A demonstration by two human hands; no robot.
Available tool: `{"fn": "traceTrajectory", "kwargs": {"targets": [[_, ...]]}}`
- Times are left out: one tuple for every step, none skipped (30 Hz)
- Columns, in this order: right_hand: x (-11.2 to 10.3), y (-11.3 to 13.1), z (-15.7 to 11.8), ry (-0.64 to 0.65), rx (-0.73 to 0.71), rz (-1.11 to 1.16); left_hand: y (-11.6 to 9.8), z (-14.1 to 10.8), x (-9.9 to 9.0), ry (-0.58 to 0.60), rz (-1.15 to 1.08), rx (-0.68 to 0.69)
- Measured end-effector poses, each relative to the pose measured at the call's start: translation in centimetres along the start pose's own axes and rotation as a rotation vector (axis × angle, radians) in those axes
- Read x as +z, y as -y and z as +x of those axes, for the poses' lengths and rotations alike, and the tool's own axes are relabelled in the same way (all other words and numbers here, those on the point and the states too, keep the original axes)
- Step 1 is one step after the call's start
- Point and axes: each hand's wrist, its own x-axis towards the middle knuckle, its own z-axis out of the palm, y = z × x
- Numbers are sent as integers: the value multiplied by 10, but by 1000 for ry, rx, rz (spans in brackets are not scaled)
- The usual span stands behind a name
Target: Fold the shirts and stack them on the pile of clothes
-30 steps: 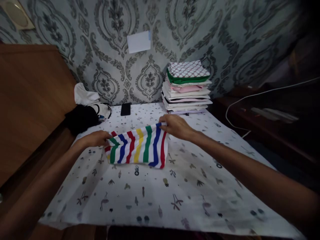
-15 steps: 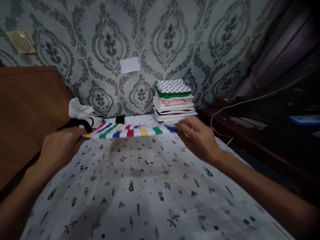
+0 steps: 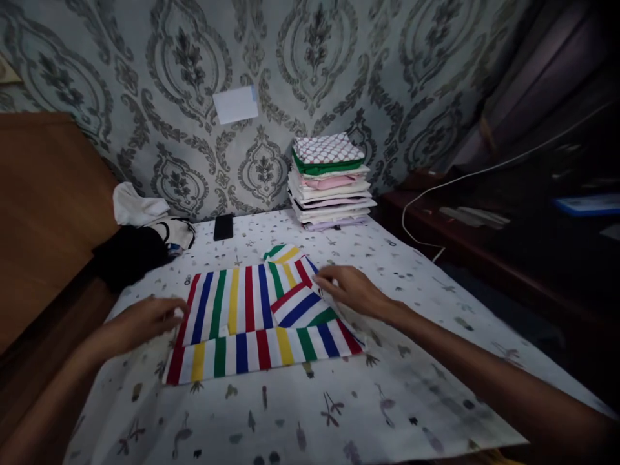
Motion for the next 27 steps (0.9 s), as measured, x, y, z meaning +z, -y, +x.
{"fn": "traceTrajectory", "kwargs": {"targets": [[3, -1, 25, -3, 80, -83, 0, 21, -2, 15, -33, 16], [7, -2, 50, -31, 190, -150, 0, 43, -2, -34, -38, -3], [12, -3, 74, -69, 256, -174, 0, 65, 1, -118, -14, -65], [18, -5, 95, -86, 298, -183, 0, 84, 6, -204, 8, -137], [23, -6, 114, -101, 333, -186, 0, 101, 12, -263, 24, -189], [29, -8, 130, -103, 354, -179, 0, 114, 18, -298, 38, -227], [33, -10, 142, -95, 360, -166, 0, 122, 24, -307, 41, -243], [36, -12, 151, -85, 354, -151, 1, 127, 29, -294, 36, -240], [39, -14, 157, -76, 334, -134, 2, 129, 33, -269, 29, -225], [40, -16, 161, -75, 303, -117, 4, 129, 35, -251, 19, -209], [40, -18, 163, -88, 267, -101, 6, 127, 36, -250, 8, -187], [40, -20, 165, -113, 230, -87, 9, 124, 36, -274, -3, -159], [39, -21, 166, -148, 197, -75, 13, 121, 35, -323, -14, -130], [38, -23, 168, -188, 171, -64, 17, 119, 33, -390, -28, -111], [38, -24, 169, -226, 153, -56, 20, 117, 32, -461, -48, -103], [37, -25, 171, -261, 142, -50, 24, 116, 31, -514, -67, -107], [37, -26, 174, -285, 138, -46, 27, 115, 31, -536, -77, -125], [38, -28, 177, -297, 140, -43, 28, 115, 31, -529, -73, -153], [38, -29, 179, -297, 146, -40, 29, 115, 32, -500, -50, -179], [39, -31, 181, -288, 154, -37, 29, 115, 34, -462, -11, -200], [39, -33, 182, -278, 164, -34, 27, 115, 35, -428, 38, -215], [39, -34, 181, -269, 175, -31, 23, 114, 36, -413, 91, -230], [38, -36, 177, -265, 183, -29, 18, 113, 38, -421, 144, -239], [37, -36, 171, -267, 191, -29, 11, 111, 39, -448, 192, -238], [37, -34, 163, -271, 197, -30, 1, 109, 41, -480, 223, -217], [38, -32, 151, -271, 182, -32, -11, 106, 43, -503, 227, -173], [39, -27, 137, -262, 132, -35, -24, 102, 46, -503, 202, -109]]}}
